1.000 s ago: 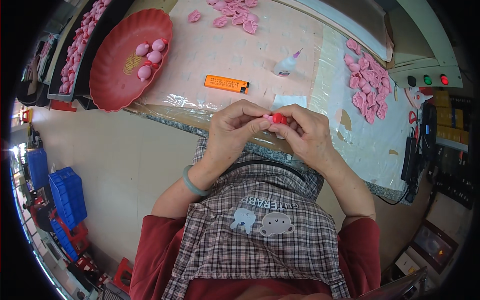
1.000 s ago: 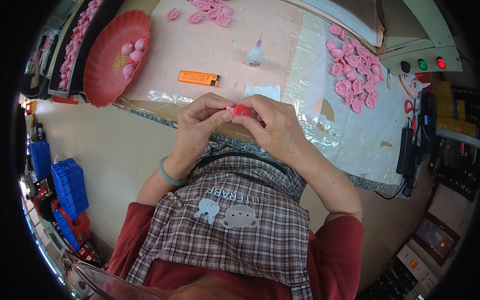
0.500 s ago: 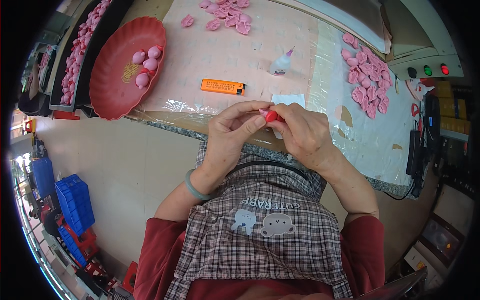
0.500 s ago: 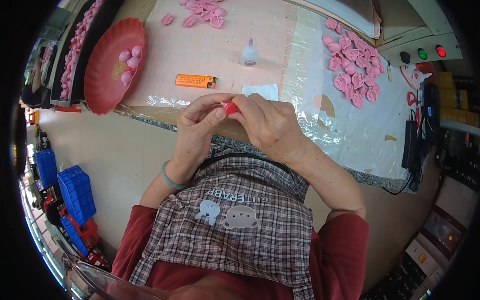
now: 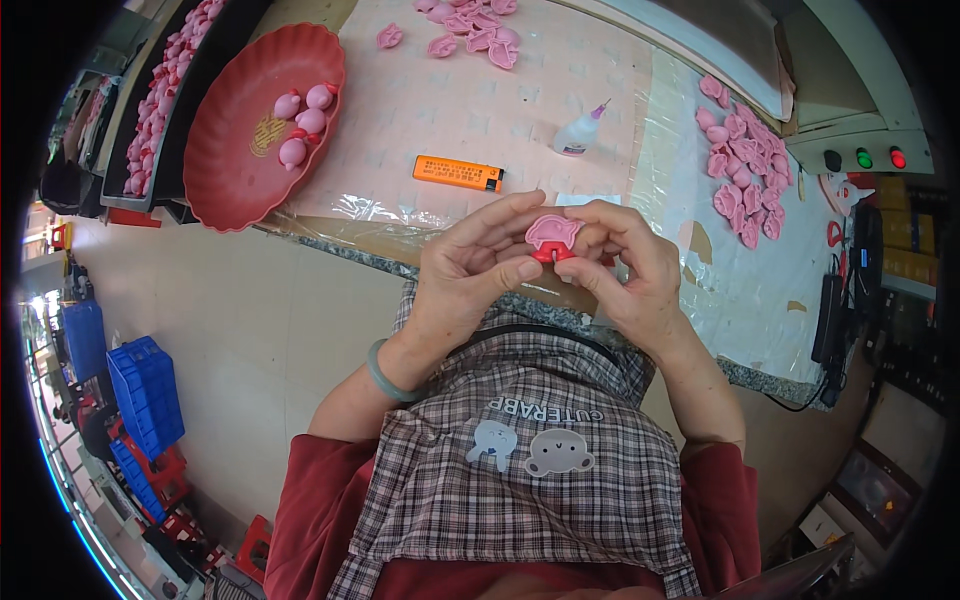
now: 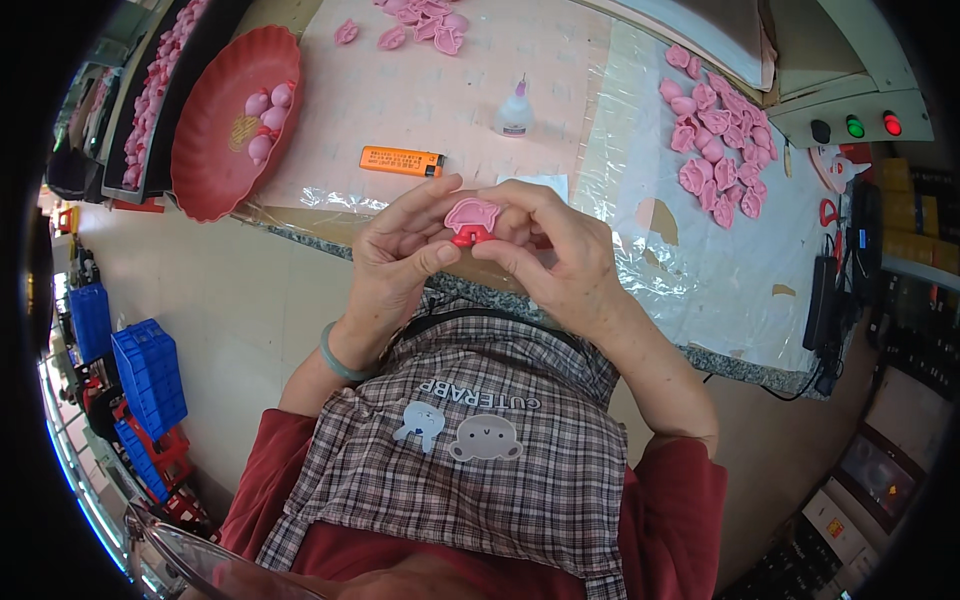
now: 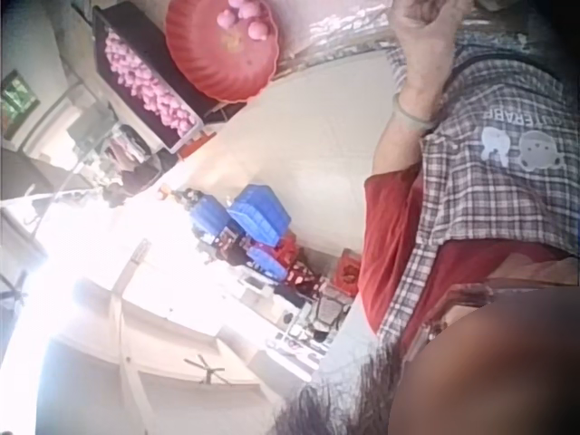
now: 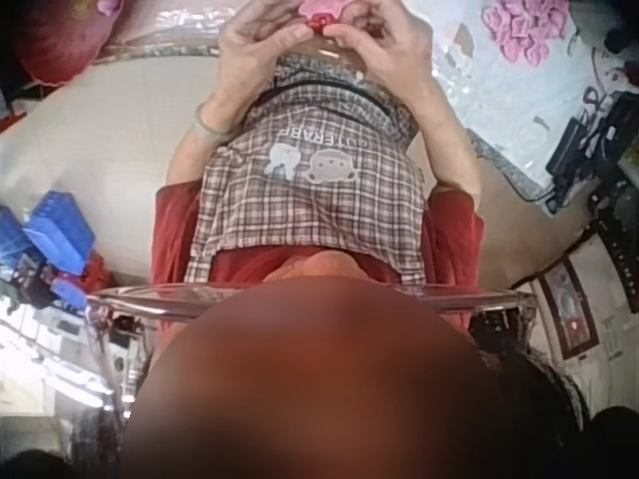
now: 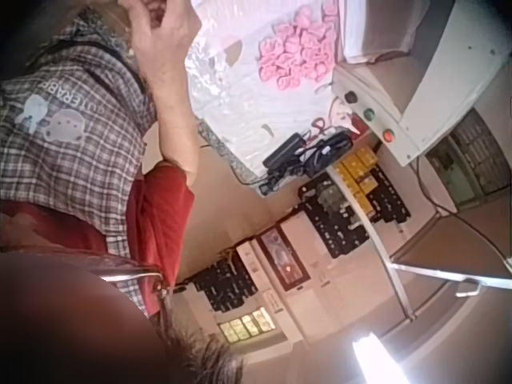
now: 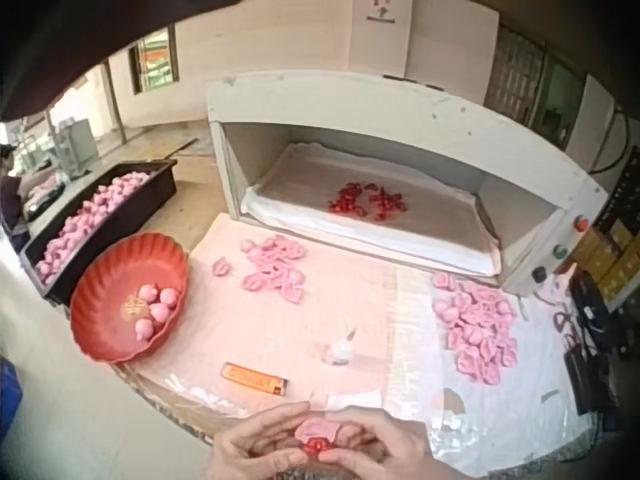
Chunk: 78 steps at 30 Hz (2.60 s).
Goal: Gluing small pink decorative components onto pink spheres at a factory workbench.
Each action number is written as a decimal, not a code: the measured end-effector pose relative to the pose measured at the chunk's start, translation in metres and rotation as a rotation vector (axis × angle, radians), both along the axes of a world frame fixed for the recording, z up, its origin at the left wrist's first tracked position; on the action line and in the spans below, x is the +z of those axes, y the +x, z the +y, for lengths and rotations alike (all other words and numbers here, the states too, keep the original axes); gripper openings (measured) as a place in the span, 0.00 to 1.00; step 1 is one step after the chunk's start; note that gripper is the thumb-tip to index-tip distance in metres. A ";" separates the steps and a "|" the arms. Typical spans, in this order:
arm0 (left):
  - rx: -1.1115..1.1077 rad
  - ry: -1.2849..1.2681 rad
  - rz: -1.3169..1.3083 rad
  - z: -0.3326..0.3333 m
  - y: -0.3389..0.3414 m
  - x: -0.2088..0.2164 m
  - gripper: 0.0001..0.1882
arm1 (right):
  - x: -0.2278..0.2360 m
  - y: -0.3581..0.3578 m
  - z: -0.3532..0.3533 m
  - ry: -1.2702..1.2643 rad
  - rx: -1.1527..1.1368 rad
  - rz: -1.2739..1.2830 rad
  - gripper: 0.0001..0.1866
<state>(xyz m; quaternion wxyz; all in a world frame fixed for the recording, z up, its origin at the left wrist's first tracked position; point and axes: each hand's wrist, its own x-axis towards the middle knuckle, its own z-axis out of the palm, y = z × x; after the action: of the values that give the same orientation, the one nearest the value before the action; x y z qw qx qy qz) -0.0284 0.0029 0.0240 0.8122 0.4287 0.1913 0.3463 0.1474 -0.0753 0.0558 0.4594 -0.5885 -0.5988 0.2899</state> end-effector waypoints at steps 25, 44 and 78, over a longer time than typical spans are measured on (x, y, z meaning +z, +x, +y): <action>-0.035 0.002 -0.021 0.006 0.005 -0.006 0.27 | -0.024 0.006 0.001 -0.061 -0.029 0.276 0.21; 0.019 -0.080 -0.009 0.013 -0.007 -0.006 0.26 | -0.026 0.043 0.062 -0.146 -0.189 0.061 0.20; -0.150 -0.126 -0.141 0.003 0.017 -0.017 0.24 | 0.025 0.030 -0.012 0.308 -0.247 -0.367 0.22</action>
<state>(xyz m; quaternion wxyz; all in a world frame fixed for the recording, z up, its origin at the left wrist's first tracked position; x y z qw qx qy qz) -0.0115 0.0057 0.0068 0.8726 0.3645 0.1225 0.3012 0.1776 -0.0873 0.0812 0.4591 -0.6230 -0.6328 0.0255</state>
